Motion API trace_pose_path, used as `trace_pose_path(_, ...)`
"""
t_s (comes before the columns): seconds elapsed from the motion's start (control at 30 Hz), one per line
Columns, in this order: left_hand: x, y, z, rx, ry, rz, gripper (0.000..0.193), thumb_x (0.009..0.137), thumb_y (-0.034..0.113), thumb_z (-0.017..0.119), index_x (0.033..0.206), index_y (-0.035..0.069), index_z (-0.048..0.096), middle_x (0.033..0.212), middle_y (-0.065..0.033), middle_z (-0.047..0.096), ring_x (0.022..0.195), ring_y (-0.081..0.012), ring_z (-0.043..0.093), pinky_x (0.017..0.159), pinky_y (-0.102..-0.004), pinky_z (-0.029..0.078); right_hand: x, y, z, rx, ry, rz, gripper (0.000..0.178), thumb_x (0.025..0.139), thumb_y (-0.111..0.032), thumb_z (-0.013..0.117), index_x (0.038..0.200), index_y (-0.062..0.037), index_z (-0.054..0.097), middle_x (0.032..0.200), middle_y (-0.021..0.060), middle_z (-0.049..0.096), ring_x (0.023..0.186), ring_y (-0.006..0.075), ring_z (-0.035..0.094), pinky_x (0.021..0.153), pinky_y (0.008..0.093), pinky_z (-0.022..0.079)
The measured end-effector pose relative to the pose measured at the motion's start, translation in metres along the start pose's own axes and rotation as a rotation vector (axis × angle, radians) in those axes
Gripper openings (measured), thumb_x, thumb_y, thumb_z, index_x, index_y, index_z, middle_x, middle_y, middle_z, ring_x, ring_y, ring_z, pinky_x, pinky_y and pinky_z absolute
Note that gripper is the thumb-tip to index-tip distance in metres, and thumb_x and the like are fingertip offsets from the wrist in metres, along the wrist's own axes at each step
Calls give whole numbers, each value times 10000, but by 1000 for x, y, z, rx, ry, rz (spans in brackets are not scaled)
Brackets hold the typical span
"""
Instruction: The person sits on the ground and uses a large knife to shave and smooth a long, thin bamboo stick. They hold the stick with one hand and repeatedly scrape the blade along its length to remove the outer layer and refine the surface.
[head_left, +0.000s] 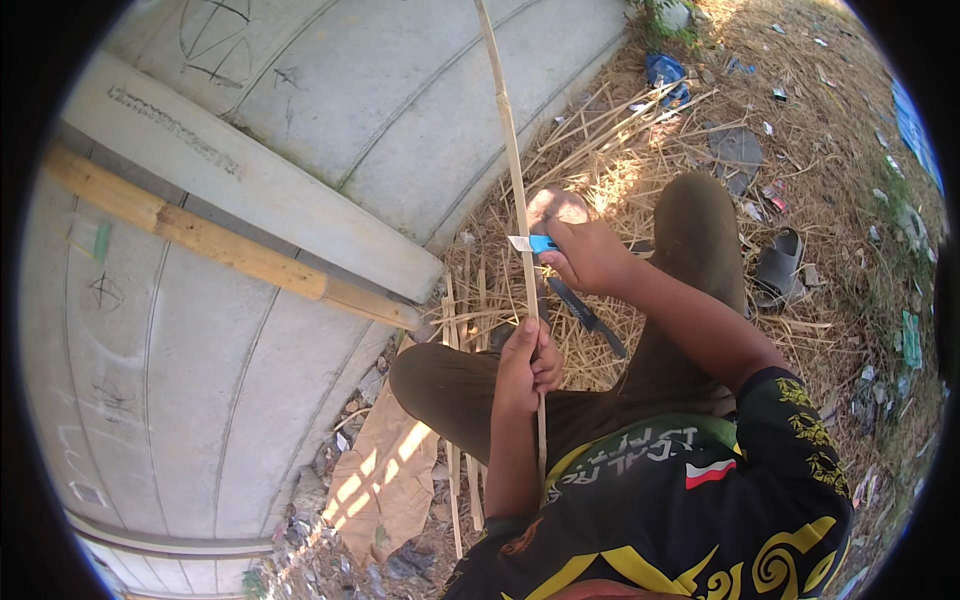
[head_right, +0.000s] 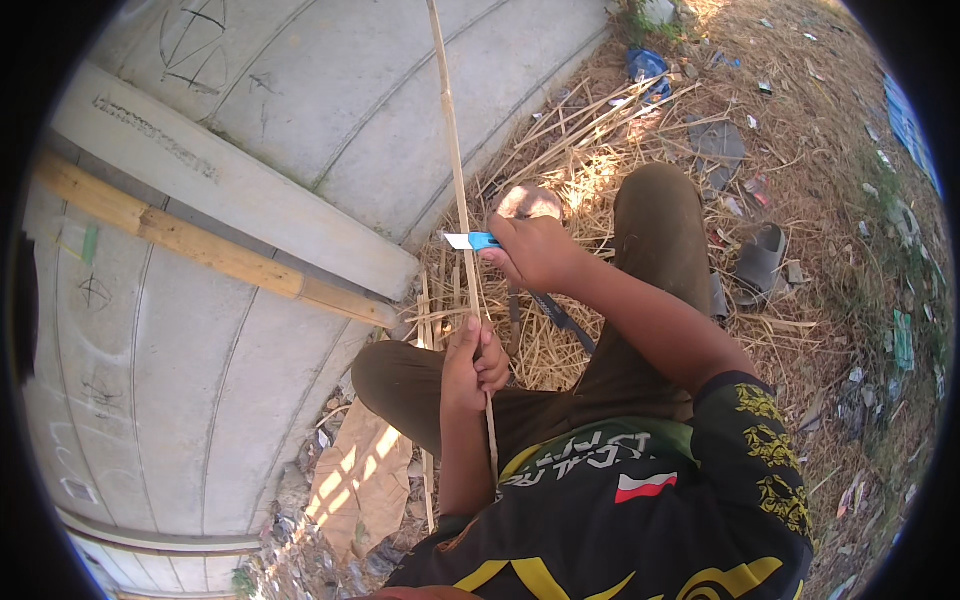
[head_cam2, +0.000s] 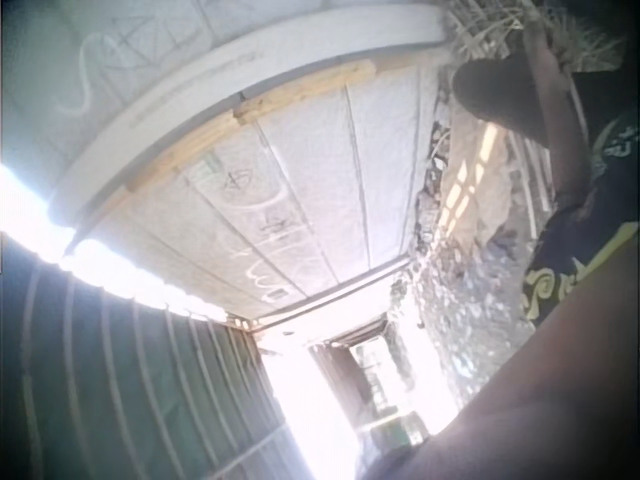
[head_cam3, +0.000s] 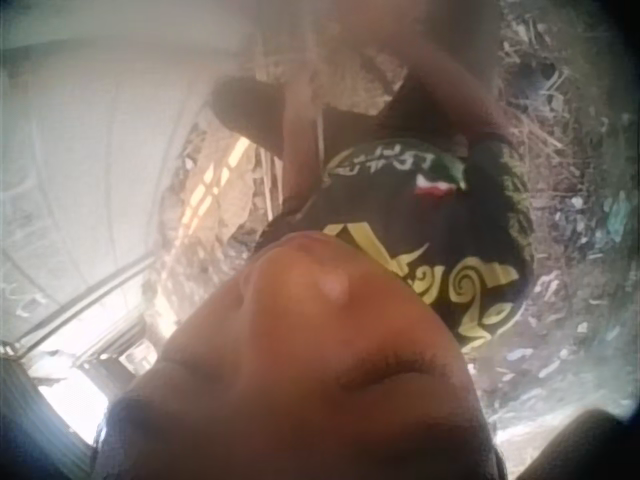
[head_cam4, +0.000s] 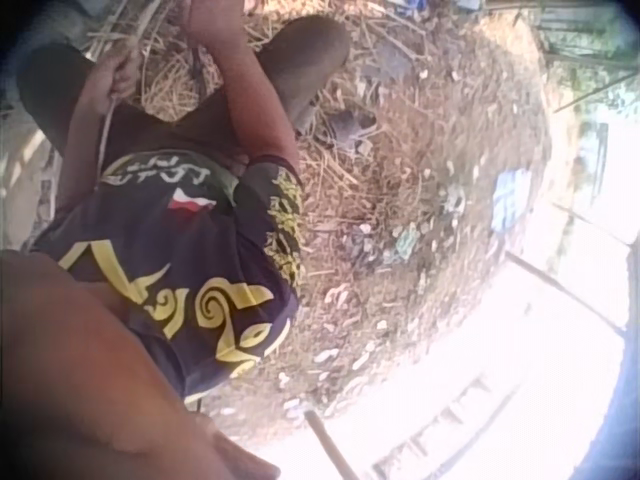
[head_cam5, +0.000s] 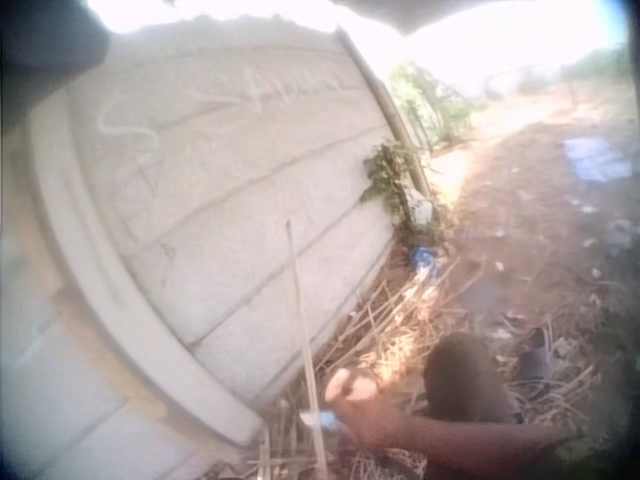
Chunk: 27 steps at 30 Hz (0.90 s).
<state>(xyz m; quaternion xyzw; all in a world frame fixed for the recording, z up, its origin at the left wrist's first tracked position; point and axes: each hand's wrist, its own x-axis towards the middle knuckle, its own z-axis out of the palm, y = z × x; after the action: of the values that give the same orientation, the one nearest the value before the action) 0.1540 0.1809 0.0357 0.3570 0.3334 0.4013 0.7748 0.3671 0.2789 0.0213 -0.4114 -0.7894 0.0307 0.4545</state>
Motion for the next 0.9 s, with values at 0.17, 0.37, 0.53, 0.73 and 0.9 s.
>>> trace_pose_path(0.17, -8, 0, 1, 8, -58, -16, 361, 1126, 420, 421, 920, 125, 447, 545, 48, 256, 404, -57, 225, 345, -237, 190, 23, 14, -18, -86, 159, -16, 447, 1073, -484, 452, 1010, -51, 540, 673, 148, 615, 589, 401, 619, 556, 481, 485)
trace_pose_path(0.37, -6, -10, 6, 35, -204, -136, 367, 1121, 430, 442, 931, 115, 459, 569, 39, 284, 441, -68, 270, 390, -233, 236, 51, 55, -39, -215, 384, 474, 505, 1098, -522, 393, 968, -53, 528, 595, 102, 569, 520, 343, 588, 532, 460, 475)
trace_pose_path(0.53, 5, -20, 11, 141, -129, -169, 342, 1128, 398, 436, 952, 108, 470, 589, 38, 308, 453, -64, 287, 398, -232, 263, 45, 69, -48, 1380, 441, 843, 610, 1037, -665, 450, 898, -79, 548, 549, -10, 401, 413, 159, 378, 417, 330, 363)
trace_pose_path(0.73, 12, -27, 14, 212, -56, -129, 346, 1126, 398, 439, 944, 107, 482, 588, 39, 303, 444, -59, 276, 379, -234, 246, 39, 39, -48, 1590, 165, 1007, 656, 961, -755, 522, 874, -105, 531, 566, -71, 330, 412, 47, 286, 387, 235, 265)
trace_pose_path(0.9, 12, -22, 15, 197, -14, -109, 346, 1126, 397, 440, 941, 108, 485, 588, 40, 300, 441, -55, 272, 377, -230, 241, 28, 38, -35, 1798, 61, 1020, 496, 994, -628, 598, 875, -156, 502, 570, -70, 340, 408, 44, 300, 378, 231, 261)
